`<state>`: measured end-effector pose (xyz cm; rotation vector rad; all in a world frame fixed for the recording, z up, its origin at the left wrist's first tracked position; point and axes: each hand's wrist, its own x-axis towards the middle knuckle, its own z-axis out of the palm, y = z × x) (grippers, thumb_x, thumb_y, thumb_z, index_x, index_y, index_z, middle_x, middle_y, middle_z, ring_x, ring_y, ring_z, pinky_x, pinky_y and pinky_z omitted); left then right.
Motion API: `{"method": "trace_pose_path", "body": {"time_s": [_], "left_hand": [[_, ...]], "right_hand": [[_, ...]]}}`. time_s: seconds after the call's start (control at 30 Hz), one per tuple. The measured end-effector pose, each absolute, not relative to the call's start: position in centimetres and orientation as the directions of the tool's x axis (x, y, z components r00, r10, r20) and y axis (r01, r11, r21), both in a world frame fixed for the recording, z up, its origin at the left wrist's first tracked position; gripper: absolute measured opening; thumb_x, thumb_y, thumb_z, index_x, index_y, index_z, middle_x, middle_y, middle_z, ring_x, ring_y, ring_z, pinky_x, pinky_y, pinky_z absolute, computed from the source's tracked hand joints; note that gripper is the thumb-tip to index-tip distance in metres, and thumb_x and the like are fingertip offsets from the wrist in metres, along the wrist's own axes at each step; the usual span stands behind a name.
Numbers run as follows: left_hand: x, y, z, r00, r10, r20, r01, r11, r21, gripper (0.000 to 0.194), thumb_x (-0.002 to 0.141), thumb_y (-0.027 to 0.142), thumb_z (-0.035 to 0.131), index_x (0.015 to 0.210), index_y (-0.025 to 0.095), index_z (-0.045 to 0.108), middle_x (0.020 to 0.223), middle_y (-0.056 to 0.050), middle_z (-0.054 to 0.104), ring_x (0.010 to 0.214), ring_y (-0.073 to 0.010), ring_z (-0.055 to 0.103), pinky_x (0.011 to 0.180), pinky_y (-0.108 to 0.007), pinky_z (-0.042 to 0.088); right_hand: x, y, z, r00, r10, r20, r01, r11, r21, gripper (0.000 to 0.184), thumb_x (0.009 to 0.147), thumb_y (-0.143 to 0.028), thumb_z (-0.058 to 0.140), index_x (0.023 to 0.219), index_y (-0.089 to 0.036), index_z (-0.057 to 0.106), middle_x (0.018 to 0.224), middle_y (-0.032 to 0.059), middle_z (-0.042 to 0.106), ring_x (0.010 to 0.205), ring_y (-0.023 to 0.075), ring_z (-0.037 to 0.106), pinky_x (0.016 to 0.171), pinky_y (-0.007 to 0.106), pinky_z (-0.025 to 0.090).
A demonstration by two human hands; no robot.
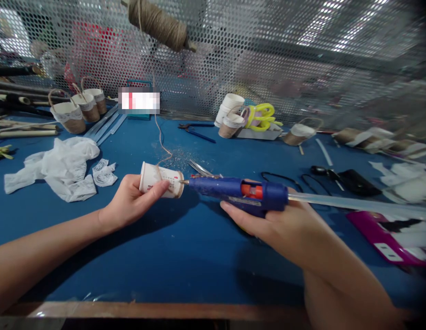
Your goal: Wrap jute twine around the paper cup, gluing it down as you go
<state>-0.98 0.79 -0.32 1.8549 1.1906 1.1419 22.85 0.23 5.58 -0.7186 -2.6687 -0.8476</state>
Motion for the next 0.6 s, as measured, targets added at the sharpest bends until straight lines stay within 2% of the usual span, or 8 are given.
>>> {"method": "trace_pose_path", "body": {"time_s": [0.07,0.27,0.6], "left_hand": [[-0.97,0.74,-0.32,0.224,0.912,0.342,0.371,-0.405,0.836,0.024,0.082,0.025,0.049,0.076,0.014,0.069,0.069,-0.004,0.069,0.061,-0.0124,0.060,0.052,-0.018,0.044],[-1.04,0.75,-0.53,0.250,0.883,0.397,0.393,-0.467,0.792,0.024,0.082,0.024,0.048,0.074,0.013,0.068,0.066,-0.003,0.067,0.060,-0.0118,0.059,0.052,-0.018,0.044],[-1.10,0.90,-0.67,0.259,0.817,0.515,0.355,-0.577,0.736,0.019,0.080,0.016,0.050,0.070,0.011,0.065,0.059,-0.001,0.063,0.048,-0.0068,0.050,0.043,-0.015,0.038]], "right_hand": [[22.85,0.34,5.65,-0.878,0.308,0.366,0.470,0.701,0.536,0.043,0.081,0.000,0.032,0.077,-0.021,0.069,0.055,0.0039,0.063,0.051,0.0201,0.058,0.050,0.030,0.041],[22.95,0.69,5.56,-0.884,0.301,0.358,0.462,0.683,0.566,0.041,0.081,-0.001,0.033,0.077,-0.022,0.068,0.053,0.0024,0.063,0.048,0.0178,0.056,0.049,0.028,0.041],[23.33,1.09,4.91,-0.876,0.289,0.387,0.469,0.696,0.543,0.043,0.082,-0.006,0.030,0.077,-0.024,0.069,0.052,0.0020,0.061,0.047,0.0179,0.055,0.047,0.027,0.041]]}}
